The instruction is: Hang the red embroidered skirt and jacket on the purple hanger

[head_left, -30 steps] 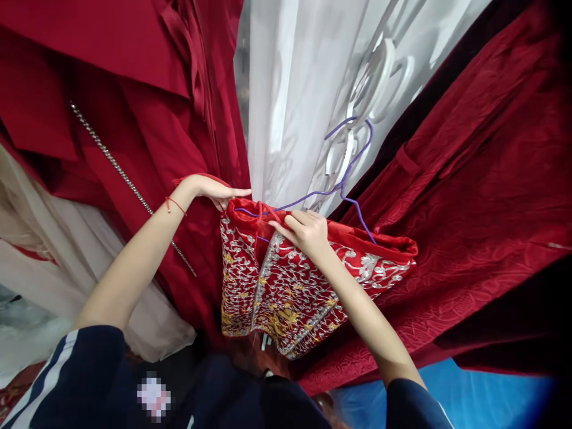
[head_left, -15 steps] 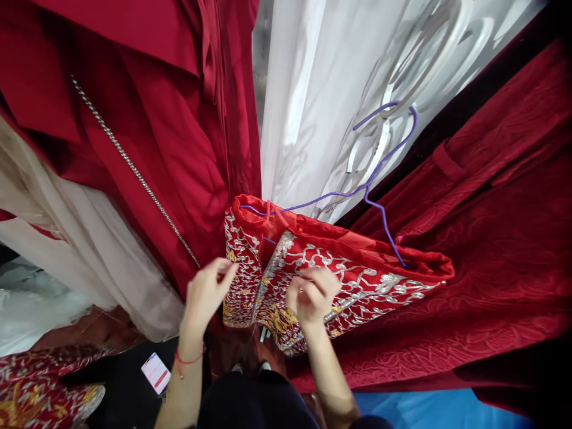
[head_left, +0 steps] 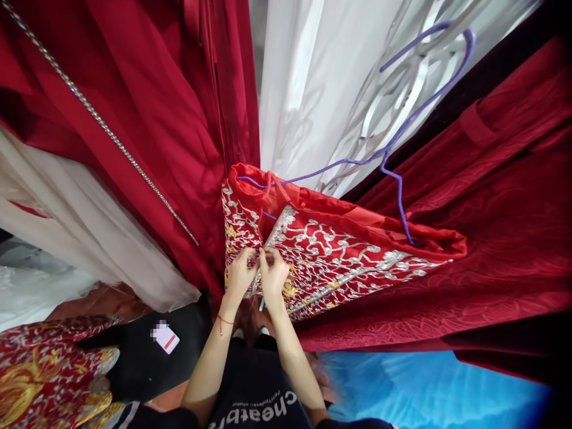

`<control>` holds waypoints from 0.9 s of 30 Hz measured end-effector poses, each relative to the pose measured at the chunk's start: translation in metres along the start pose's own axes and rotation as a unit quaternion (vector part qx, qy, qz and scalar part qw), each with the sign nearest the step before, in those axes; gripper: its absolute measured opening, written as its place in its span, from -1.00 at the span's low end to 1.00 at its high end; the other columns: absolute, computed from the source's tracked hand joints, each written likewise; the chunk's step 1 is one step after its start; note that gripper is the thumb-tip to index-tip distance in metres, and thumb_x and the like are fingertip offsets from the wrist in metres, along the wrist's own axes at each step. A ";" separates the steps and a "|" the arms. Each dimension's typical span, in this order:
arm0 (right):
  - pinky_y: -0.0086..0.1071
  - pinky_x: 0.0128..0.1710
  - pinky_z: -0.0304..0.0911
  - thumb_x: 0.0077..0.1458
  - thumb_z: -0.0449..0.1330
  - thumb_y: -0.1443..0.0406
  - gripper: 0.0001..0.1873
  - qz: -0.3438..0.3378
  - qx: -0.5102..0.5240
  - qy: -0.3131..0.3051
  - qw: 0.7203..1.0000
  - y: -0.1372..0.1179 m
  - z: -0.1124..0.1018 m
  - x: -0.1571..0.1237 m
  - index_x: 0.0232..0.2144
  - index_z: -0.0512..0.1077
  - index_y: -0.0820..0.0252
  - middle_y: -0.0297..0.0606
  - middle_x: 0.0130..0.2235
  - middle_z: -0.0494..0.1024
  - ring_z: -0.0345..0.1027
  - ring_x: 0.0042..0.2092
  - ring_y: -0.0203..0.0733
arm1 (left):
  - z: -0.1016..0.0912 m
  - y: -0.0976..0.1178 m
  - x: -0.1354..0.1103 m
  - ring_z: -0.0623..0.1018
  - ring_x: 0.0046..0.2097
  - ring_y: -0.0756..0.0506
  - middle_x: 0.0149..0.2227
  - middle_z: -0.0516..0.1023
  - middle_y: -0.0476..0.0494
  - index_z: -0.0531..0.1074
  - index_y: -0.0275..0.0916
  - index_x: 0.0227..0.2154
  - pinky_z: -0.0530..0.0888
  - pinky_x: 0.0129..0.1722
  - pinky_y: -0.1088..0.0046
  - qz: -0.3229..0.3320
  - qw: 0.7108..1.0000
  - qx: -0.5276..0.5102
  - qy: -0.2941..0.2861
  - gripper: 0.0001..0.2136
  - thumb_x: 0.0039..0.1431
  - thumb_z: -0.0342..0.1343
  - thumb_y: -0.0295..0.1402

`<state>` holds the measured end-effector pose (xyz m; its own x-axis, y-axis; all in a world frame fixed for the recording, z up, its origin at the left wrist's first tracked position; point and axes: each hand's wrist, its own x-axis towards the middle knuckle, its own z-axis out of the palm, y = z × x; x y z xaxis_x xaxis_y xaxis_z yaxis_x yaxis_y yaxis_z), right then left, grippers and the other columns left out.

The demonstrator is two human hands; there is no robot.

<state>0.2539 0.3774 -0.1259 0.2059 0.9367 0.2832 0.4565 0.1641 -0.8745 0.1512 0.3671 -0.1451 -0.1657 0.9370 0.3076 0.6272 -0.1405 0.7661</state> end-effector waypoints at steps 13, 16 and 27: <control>-0.48 -0.57 -0.12 -0.03 0.23 0.11 -0.75 0.189 0.379 -0.120 0.898 -0.009 -0.003 -0.001 -0.49 0.38 0.19 -0.58 -0.66 0.10 -0.15 -0.60 -0.44 | 0.001 -0.005 -0.005 0.48 -0.47 0.01 -0.47 0.44 0.08 0.34 -0.17 -0.32 0.33 -0.40 0.55 0.013 0.997 0.007 0.080 -0.88 0.19 0.18 -0.32; -0.47 -0.59 -0.24 -0.03 0.22 0.11 -0.72 0.200 0.381 -0.170 0.886 -0.011 -0.007 -0.004 -0.58 0.33 0.17 -0.60 -0.69 0.02 -0.25 -0.61 -0.46 | -0.004 -0.009 -0.002 0.45 -0.49 0.03 -0.51 0.38 0.12 0.35 -0.17 -0.31 0.32 -0.42 0.57 0.031 0.998 -0.013 0.047 -0.87 0.17 0.19 -0.32; -0.42 -0.54 -0.23 0.05 0.21 0.10 -0.67 0.170 0.378 -0.174 0.893 -0.027 -0.008 -0.025 -0.59 0.31 0.17 -0.55 -0.66 0.05 -0.21 -0.57 -0.43 | -0.009 -0.018 -0.003 0.52 -0.39 -0.04 -0.39 0.56 -0.06 0.42 -0.19 -0.33 0.30 -0.38 0.51 0.123 0.989 0.055 0.057 -0.96 0.17 0.13 -0.46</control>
<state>0.2435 0.3469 -0.1059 -0.1213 0.9899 -0.0736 -0.3238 -0.1096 -0.9398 0.1332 0.3643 -0.1546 -0.0785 0.8355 0.5439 0.7374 -0.3185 0.5957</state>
